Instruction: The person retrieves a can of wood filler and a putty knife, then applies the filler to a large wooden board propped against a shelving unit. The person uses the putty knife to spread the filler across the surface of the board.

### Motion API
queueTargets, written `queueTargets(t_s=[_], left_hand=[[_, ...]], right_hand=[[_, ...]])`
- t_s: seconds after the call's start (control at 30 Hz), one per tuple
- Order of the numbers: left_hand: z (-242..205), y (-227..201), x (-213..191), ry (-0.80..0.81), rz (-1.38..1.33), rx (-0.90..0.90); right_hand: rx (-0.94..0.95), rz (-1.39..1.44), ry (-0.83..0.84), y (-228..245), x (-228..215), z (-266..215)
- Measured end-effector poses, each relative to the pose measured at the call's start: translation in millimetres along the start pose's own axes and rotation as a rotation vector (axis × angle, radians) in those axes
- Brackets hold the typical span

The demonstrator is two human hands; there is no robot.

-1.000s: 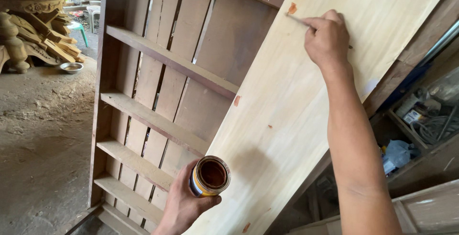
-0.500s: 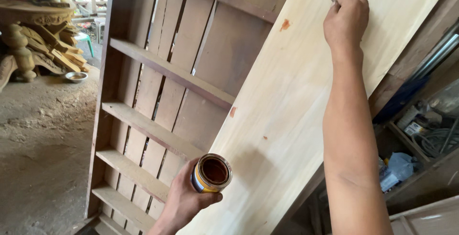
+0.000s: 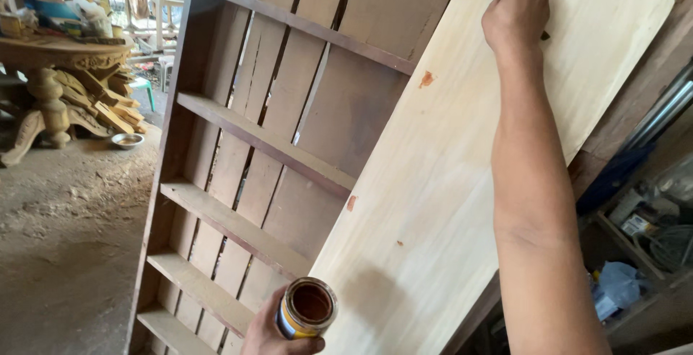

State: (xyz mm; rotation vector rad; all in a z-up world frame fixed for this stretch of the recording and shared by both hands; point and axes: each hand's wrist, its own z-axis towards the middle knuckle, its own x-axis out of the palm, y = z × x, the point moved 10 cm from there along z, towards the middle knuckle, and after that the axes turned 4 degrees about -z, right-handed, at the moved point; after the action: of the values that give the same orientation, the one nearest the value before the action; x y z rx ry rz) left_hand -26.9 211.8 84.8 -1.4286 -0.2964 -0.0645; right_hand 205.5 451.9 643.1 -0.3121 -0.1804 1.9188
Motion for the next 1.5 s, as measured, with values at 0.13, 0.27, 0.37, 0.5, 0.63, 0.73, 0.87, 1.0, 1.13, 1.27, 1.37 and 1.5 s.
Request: queueTargets(t_s=[0.13,0.27,0.37,0.5,0.63,0.73,0.87,1.0,1.13,1.27,1.37,1.5], left_hand=[[-11.0,6.1,-9.1,-0.155,0.161,-0.114],[-16.1,-6.8,3.1,-0.147,0.086,-0.101],[-18.2,-13.7,4.8,-0.150,0.082,-0.119],[-24.2,-15.6,10.8,-0.147,0.101,-0.119],[-21.0,-22.0,22.4,-0.129,0.097,-0.077],[-19.6,-24.8,31.8,-0.109,0.092,-0.042],[-17.5,-15.7,42.9,-0.087,0.076,-0.116],[-17.6,-6.9,44.5,-0.093,0.064,-0.170],[-12.3,-11.6,45.8,-0.091,0.094,-0.065],[-8.7,-6.6,47.7,-0.095,0.099,-0.068],[-6.3,1.0,50.4,-0.100,0.111,-0.124],[-9.8,3.0,54.2,-0.101,0.142,-0.160]], right_hand=[[0.015,0.086,0.049,-9.7,-6.8,-4.0],[-0.153,0.020,0.011,-1.1,-32.7,-8.3],[-0.051,0.208,0.183,-19.6,-46.8,-16.2],[-0.112,0.152,0.031,-35.7,-94.4,-45.4],[-0.152,-0.013,0.061,-48.9,-93.1,-64.2],[-0.116,-0.006,0.094,-50.6,-79.0,-72.6],[-0.142,0.019,0.077,-40.3,-75.1,-85.9],[-0.025,0.087,0.242,-53.3,-61.8,-95.1],[-0.081,0.005,0.074,-51.5,-77.5,-85.3],[-0.169,0.046,0.133,-35.0,-71.7,-93.3],[-0.041,0.100,0.276,-50.2,-69.5,-107.8],[-0.034,-0.119,-0.117,-92.1,-143.0,-112.3]])
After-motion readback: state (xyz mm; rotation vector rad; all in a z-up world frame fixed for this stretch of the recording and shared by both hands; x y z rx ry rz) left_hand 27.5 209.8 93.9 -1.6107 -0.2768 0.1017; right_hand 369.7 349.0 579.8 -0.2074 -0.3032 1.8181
